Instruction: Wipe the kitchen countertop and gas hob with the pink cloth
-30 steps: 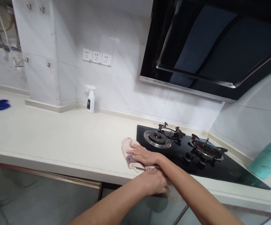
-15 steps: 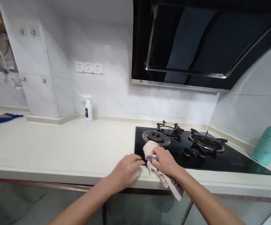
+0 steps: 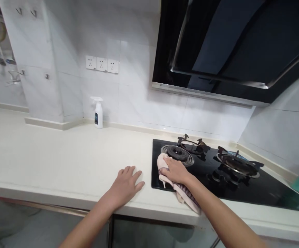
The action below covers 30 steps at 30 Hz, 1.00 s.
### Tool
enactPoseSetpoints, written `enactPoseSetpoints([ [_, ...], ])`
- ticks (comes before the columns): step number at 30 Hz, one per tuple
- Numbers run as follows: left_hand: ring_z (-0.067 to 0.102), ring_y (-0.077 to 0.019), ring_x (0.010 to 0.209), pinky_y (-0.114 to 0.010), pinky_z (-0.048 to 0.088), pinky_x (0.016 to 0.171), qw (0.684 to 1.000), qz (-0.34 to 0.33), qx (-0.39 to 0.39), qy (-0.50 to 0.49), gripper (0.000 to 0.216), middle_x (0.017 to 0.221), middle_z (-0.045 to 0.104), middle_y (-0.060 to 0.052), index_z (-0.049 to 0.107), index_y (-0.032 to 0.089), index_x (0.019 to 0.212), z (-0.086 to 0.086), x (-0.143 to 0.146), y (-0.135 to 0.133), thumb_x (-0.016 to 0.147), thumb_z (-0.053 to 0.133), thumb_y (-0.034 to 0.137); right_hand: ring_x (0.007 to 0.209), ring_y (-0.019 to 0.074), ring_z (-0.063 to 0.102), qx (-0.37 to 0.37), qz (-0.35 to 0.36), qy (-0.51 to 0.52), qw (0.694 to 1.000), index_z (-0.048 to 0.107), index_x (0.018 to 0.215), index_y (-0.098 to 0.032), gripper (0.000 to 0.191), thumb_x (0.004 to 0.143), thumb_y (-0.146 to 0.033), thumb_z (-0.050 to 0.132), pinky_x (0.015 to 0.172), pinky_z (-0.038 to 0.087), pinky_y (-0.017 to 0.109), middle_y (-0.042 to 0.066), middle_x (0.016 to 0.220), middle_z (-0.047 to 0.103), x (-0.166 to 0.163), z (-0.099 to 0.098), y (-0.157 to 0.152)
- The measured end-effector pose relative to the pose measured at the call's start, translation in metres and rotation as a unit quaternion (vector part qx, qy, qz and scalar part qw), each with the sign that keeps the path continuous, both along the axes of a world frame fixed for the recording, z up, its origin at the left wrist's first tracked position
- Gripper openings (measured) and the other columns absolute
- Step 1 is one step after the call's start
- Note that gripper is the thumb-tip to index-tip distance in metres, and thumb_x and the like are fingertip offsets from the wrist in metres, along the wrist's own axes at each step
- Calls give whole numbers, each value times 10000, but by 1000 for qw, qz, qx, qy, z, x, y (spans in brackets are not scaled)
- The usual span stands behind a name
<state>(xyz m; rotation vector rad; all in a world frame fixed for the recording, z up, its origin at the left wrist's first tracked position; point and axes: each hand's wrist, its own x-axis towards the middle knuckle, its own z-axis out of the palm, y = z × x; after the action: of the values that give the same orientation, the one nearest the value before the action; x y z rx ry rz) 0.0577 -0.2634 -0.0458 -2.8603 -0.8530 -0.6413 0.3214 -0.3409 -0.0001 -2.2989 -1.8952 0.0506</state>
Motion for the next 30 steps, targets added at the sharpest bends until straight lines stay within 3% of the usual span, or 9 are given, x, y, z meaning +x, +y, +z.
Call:
enactPoseSetpoints([
  [9, 568, -428, 1330, -593, 500, 1040, 999, -2, 40, -33, 415, 1433, 622, -221, 678, 208, 1335, -22, 3, -1, 1027, 563, 460, 1356, 383, 585, -2, -71, -35, 997, 612, 1404, -65, 683, 969, -551, 409, 1129, 410, 487, 264, 1452, 620, 16, 1, 127],
  [13, 555, -472, 1354, -640, 505, 1028, 999, -5, 21, -27, 432, 1445, 616, -240, 676, 207, 1309, -27, 4, -4, 987, 631, 492, 1308, 417, 613, -15, -114, -30, 993, 681, 1301, -62, 699, 945, -606, 422, 1085, 440, 516, 292, 1392, 648, 43, 0, 173],
  [18, 516, -451, 1403, -643, 499, 1061, 998, -17, 17, -61, 438, 1480, 600, -191, 656, 249, 1304, -42, 3, -6, 958, 657, 519, 1295, 418, 616, -18, -153, -3, 988, 644, 1355, -103, 708, 942, -631, 418, 1051, 463, 544, 283, 1427, 628, 83, -3, 220],
  [21, 489, -462, 1417, -673, 482, 1068, 997, -8, 15, -74, 427, 1473, 593, -191, 656, 250, 1282, -46, 5, -8, 958, 647, 529, 1280, 404, 625, -16, -156, 8, 988, 614, 1386, -139, 682, 948, -627, 427, 1021, 482, 535, 265, 1430, 629, 101, -3, 235],
  [24, 509, -451, 1377, -663, 485, 1047, 998, 0, -7, -65, 332, 1425, 606, -185, 676, 243, 1208, -37, 8, -8, 992, 607, 486, 1275, 388, 627, -16, -143, 8, 990, 625, 1362, -159, 633, 972, -605, 403, 1030, 476, 523, 248, 1410, 644, 105, -2, 237],
  [30, 596, -368, 1210, -556, 525, 951, 1000, 3, -29, -9, 224, 1236, 663, -141, 694, 233, 1131, -10, 8, -6, 1050, 494, 295, 1345, 350, 590, 1, -40, 8, 999, 594, 1422, -111, 597, 985, -482, 427, 1120, 433, 453, 220, 1463, 624, 62, 1, 201],
])
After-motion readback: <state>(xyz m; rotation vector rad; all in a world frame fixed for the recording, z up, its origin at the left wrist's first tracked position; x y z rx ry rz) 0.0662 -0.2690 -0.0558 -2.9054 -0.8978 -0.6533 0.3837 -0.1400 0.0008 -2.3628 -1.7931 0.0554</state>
